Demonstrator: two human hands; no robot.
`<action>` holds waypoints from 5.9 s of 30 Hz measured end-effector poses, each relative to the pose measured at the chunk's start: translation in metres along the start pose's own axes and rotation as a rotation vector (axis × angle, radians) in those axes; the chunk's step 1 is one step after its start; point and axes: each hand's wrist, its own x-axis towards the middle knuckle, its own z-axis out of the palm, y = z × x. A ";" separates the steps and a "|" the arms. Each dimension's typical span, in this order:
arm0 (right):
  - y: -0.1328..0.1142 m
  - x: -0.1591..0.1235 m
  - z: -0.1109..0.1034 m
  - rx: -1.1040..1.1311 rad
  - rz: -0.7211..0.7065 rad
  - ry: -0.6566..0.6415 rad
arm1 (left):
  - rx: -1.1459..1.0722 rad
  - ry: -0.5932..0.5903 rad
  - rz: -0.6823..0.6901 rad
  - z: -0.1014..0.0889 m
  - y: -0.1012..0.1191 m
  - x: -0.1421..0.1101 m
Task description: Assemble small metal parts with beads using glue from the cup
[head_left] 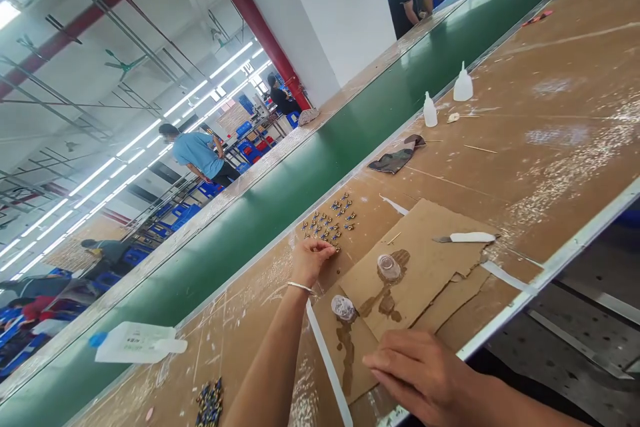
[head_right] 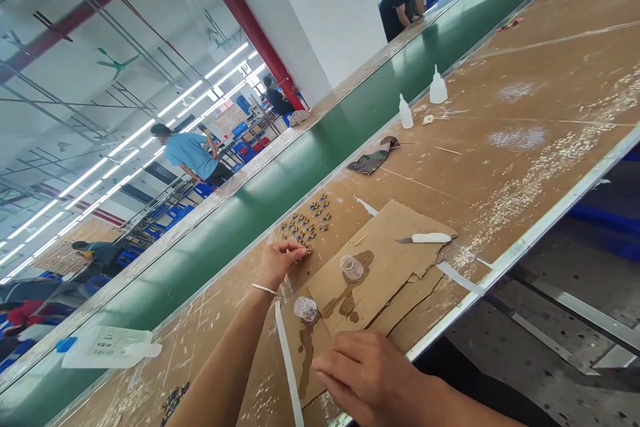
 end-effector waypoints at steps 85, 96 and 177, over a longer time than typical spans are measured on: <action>-0.003 -0.006 0.001 -0.195 -0.116 -0.006 | 0.320 0.260 -0.753 -0.147 -0.199 -0.223; 0.001 -0.012 0.002 -0.200 -0.104 -0.063 | 0.261 0.322 -0.740 -0.151 -0.198 -0.209; 0.017 -0.001 0.005 -0.115 -0.031 0.134 | 0.238 0.088 0.122 0.034 0.124 -0.069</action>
